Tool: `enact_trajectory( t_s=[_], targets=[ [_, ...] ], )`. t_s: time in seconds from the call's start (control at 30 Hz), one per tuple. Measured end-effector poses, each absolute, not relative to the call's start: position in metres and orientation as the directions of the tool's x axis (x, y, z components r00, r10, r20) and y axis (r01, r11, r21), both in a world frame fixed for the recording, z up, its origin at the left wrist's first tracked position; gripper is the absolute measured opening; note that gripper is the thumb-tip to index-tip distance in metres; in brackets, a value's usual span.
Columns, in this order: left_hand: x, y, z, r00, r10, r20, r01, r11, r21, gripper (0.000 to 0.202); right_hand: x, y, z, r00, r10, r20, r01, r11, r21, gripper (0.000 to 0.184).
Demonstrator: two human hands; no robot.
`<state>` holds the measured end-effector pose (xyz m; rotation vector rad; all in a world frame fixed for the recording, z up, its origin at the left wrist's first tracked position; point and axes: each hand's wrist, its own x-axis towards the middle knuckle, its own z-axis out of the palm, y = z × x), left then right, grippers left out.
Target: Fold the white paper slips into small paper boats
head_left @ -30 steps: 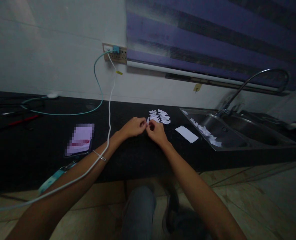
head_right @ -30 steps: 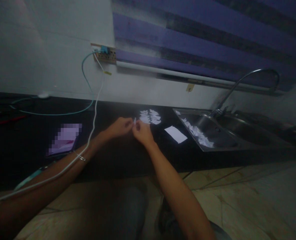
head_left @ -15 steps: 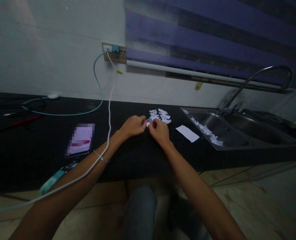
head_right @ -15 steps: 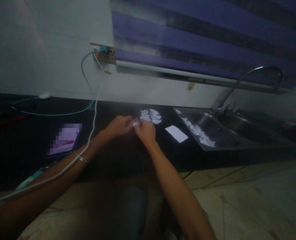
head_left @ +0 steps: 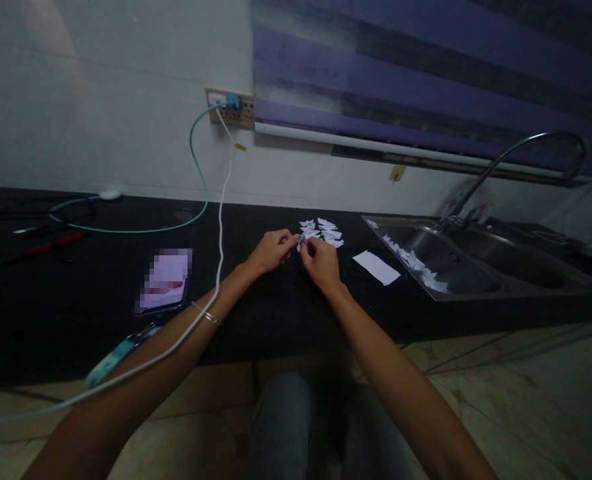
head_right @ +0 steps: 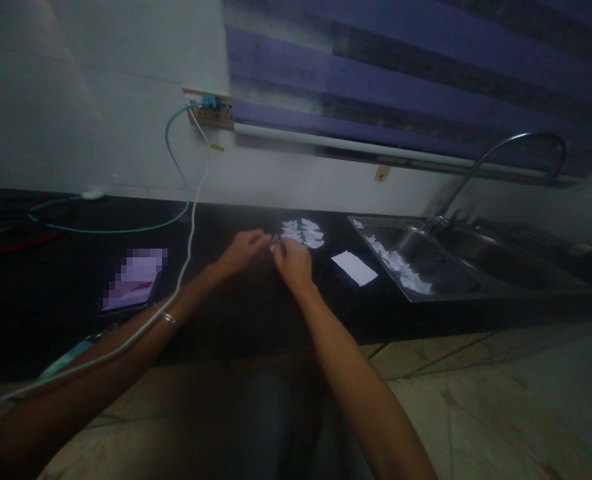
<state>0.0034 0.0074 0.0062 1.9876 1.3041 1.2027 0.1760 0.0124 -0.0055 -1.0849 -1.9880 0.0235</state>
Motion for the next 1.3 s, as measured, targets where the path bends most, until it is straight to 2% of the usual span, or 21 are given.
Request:
enact_trajectory(
  t_s=[0.1,0.17,0.23,0.33,0.43,0.57,0.67,0.73,0.9,1.07,1.3],
  targets=[
    [-0.001,0.018,0.002,0.211,0.970,0.125,0.271,-0.181,0.945,0.069,0.176,0.011,-0.005,-0.295,0.670,0.681,0.661,0.658,-0.361,0.023],
    [-0.003,0.022,0.001,0.267,0.964,-0.009,0.203,-0.047,0.978,0.074,0.175,0.010,-0.006,-0.340,0.651,0.679,0.635,0.691,-0.345,0.023],
    [-0.004,0.020,0.002,0.358,0.932,-0.063,0.162,0.004,0.987,0.072,0.173,0.009,-0.006,-0.380,0.638,0.670,0.621,0.713,-0.326,0.023],
    [-0.005,0.013,0.006,0.478,0.877,-0.046,0.148,-0.029,0.989,0.061,0.172,0.008,-0.006,-0.382,0.644,0.663,0.625,0.708,-0.328,0.024],
    [-0.007,0.007,0.009,0.491,0.871,0.006,0.158,-0.096,0.983,0.051,0.172,0.008,-0.006,-0.341,0.660,0.670,0.586,0.706,-0.398,0.020],
    [-0.010,0.009,0.006,0.452,0.891,0.040,0.215,-0.153,0.965,0.050,0.172,0.014,-0.007,-0.300,0.695,0.653,0.387,0.714,-0.583,0.020],
    [-0.011,0.012,0.006,0.387,0.915,0.115,0.277,-0.235,0.932,0.048,0.171,0.021,-0.008,-0.309,0.767,0.562,0.187,0.628,-0.755,0.021],
    [-0.011,0.011,0.007,0.343,0.926,0.158,0.299,-0.267,0.916,0.044,0.171,0.024,-0.009,-0.343,0.788,0.511,0.109,0.573,-0.812,0.023],
    [-0.012,0.009,0.010,0.343,0.913,0.221,0.309,-0.332,0.891,0.048,0.170,0.021,-0.009,-0.408,0.762,0.503,0.109,0.587,-0.802,0.036],
    [-0.008,0.011,0.005,0.394,0.895,0.209,0.301,-0.341,0.891,0.064,0.170,0.016,-0.006,-0.357,0.775,0.521,0.113,0.590,-0.800,0.043],
    [-0.006,0.015,-0.002,0.345,0.905,0.250,0.321,-0.364,0.874,0.064,0.169,0.015,-0.006,-0.373,0.773,0.513,0.123,0.589,-0.799,0.052]
  ],
)
